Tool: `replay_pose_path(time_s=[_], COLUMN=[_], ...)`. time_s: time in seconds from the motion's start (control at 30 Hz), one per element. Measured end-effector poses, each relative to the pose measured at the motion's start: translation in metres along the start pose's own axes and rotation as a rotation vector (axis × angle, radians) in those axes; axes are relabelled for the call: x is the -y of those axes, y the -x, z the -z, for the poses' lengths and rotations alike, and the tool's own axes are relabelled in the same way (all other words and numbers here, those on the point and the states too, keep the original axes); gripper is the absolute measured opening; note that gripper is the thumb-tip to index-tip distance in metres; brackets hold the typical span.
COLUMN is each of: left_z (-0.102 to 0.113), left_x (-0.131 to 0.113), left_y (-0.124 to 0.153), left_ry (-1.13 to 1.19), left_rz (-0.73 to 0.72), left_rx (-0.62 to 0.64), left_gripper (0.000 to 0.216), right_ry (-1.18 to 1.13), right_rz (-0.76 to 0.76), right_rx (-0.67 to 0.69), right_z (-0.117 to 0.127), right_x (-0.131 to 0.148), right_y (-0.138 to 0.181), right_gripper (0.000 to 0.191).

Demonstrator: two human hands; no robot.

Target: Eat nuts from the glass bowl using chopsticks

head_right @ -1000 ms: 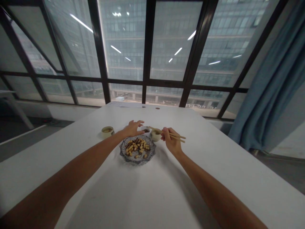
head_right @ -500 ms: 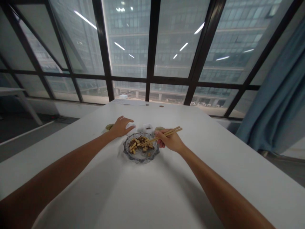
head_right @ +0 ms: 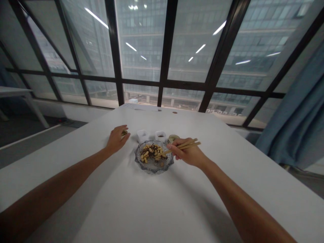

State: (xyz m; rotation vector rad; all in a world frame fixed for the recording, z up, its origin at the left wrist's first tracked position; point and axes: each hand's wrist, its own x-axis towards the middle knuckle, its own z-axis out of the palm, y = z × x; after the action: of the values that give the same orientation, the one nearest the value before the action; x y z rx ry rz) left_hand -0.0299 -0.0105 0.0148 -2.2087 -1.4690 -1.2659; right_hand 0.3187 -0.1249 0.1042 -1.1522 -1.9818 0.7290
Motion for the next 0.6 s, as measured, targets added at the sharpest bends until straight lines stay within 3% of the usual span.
replay_pose_path(time_s=[0.6], left_z=[-0.0058], left_x=[0.0074], left_y=[0.0029], left_ry=[0.053], left_rz=[0.12], left_rx=[0.014], left_gripper=[0.031], right_ry=[-0.065], right_rz=[0.054], right_rx=[-0.024], right_z=[-0.01], right_x=[-0.0113], right_y=[-0.003], right_gripper=[0.035])
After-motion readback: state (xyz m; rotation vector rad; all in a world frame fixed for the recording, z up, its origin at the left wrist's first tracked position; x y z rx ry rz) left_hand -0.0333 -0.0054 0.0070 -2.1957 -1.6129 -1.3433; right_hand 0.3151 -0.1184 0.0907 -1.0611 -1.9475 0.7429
